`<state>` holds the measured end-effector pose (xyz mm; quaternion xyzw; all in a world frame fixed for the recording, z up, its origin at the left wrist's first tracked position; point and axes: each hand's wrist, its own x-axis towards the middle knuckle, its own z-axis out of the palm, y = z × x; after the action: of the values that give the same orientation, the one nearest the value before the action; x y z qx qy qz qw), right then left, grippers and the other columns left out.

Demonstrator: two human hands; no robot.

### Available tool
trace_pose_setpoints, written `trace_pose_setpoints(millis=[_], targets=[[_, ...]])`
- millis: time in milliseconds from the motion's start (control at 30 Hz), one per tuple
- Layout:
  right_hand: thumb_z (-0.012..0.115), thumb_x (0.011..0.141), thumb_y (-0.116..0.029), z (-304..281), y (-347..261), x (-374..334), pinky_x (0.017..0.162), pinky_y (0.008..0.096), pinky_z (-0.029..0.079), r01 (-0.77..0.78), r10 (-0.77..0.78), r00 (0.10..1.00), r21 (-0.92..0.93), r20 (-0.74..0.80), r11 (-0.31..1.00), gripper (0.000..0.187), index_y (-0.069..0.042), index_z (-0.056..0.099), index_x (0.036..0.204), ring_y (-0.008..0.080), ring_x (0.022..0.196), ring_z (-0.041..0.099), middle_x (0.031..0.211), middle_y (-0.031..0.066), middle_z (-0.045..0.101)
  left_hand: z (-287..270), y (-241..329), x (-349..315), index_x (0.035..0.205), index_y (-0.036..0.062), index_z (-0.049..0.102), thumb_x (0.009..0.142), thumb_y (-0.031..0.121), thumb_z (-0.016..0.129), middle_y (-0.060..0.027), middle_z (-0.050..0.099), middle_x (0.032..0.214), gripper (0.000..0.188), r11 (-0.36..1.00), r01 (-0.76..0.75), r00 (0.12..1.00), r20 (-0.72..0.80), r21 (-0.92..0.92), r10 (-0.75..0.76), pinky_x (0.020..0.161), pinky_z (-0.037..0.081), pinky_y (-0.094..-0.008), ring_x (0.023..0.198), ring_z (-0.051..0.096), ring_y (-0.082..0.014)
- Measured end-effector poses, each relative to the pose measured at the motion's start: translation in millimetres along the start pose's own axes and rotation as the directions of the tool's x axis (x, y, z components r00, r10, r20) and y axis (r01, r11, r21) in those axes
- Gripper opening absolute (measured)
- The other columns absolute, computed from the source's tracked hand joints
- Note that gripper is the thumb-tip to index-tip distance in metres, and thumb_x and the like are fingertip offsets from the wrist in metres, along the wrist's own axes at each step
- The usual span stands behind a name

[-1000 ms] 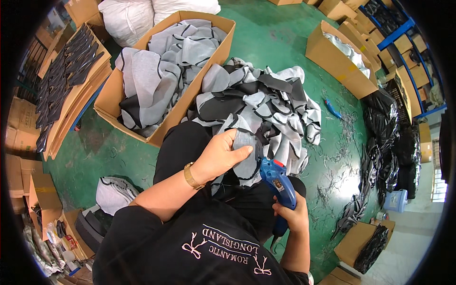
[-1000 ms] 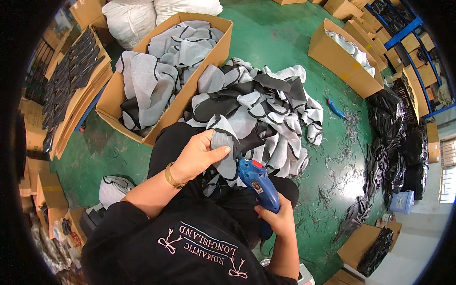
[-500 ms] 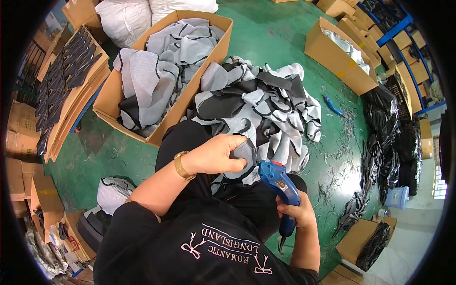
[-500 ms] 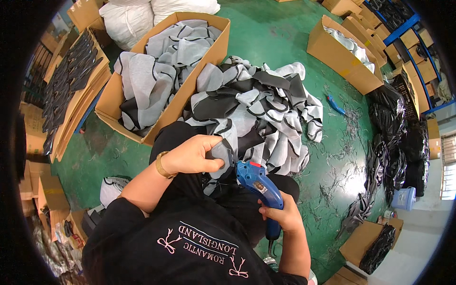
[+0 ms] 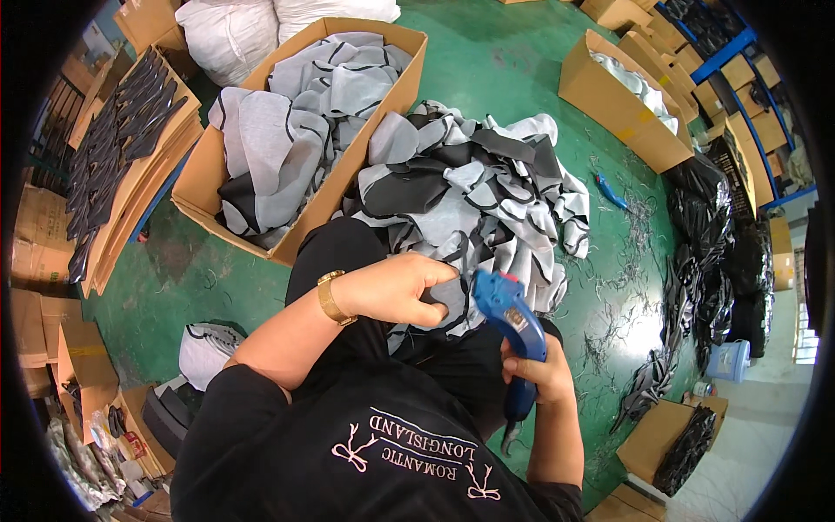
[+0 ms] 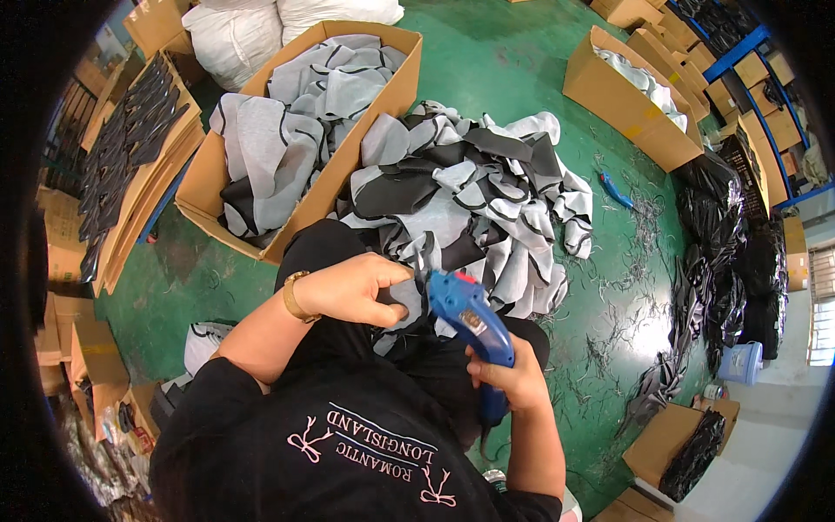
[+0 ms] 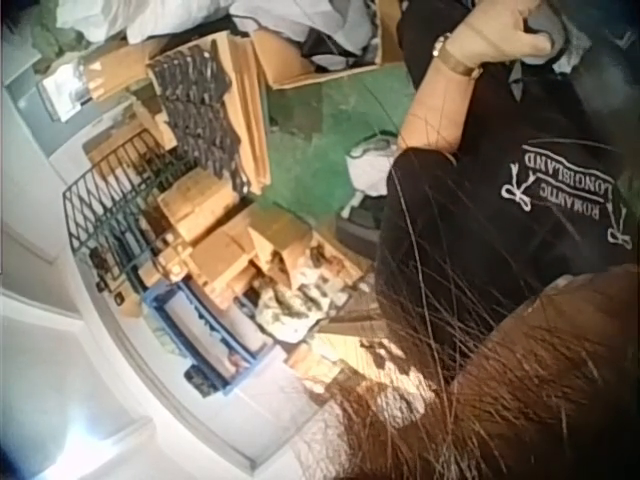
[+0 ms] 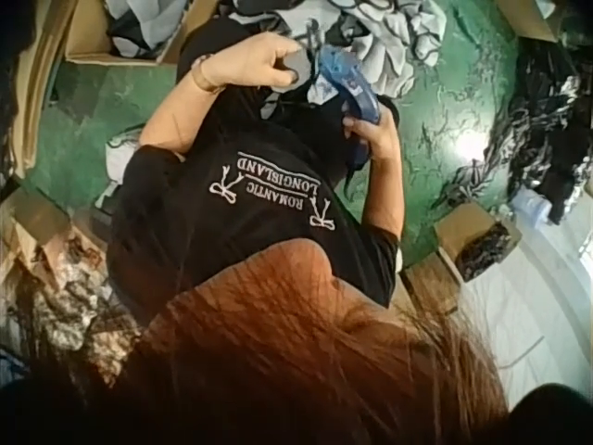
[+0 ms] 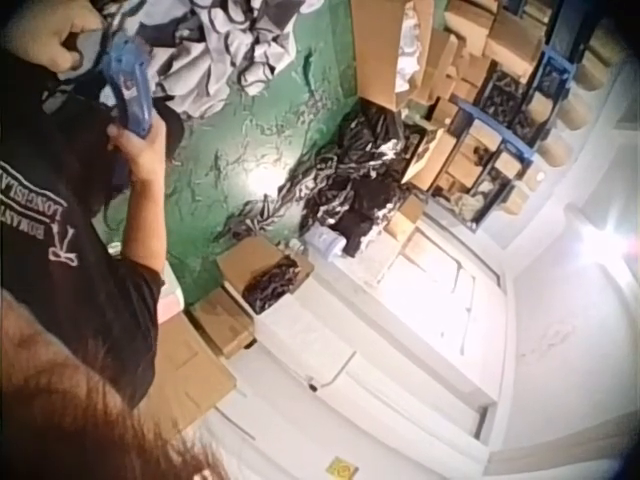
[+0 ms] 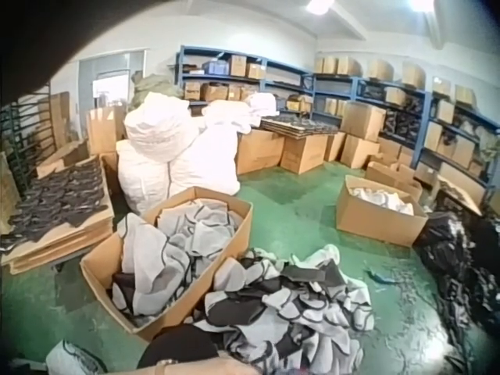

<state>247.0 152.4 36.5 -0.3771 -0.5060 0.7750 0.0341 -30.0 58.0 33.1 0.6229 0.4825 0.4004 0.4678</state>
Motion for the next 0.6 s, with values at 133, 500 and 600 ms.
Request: trace_pose_setpoints(millis=[133,500,600], targets=[[0.076,0.064,-0.01,22.2,-10.2,17.5,0.059,0.0279,0.049,0.271,-0.265,0.941,0.002,-0.209,0.963,0.034,0.003,0.06,0.091,0.0176,0.062,0.059,0.074,0.0086,0.06,11.0,-5.0,3.9,0.07,-0.0006,0.042,0.074,0.012,0.062,-0.0118,0.04,0.06,0.024,0.993,-0.016,0.998,-0.058,0.114,0.023,0.05,0.036,-0.0321,0.053,0.036,-0.0151],[0.07,0.061,0.001,52.1,-20.7,41.4,0.066,0.0221,0.043,0.32,-0.385,0.868,-0.24,-0.313,0.916,0.03,-0.003,0.059,0.089,0.0075,0.071,0.053,0.081,-0.0004,0.059,68.4,-47.9,5.0,0.103,0.0115,0.059,0.089,0.035,0.064,0.0023,0.061,0.088,0.028,0.364,0.11,0.881,-0.079,-0.925,-0.467,0.06,0.044,-0.0254,0.061,0.053,-0.0077],[0.07,0.061,0.001,49.3,-18.1,37.2,0.066,0.0223,0.042,0.31,-0.369,0.882,-0.229,-0.293,0.923,0.03,-0.003,0.059,0.088,0.0076,0.071,0.052,0.08,-0.0003,0.057,49.8,-36.7,15.7,0.11,0.0095,0.059,0.092,0.04,0.056,-0.0065,0.066,0.108,0.035,-0.148,-0.024,0.962,0.018,-0.989,-0.274,0.078,0.05,-0.0277,0.092,0.065,-0.0173]])
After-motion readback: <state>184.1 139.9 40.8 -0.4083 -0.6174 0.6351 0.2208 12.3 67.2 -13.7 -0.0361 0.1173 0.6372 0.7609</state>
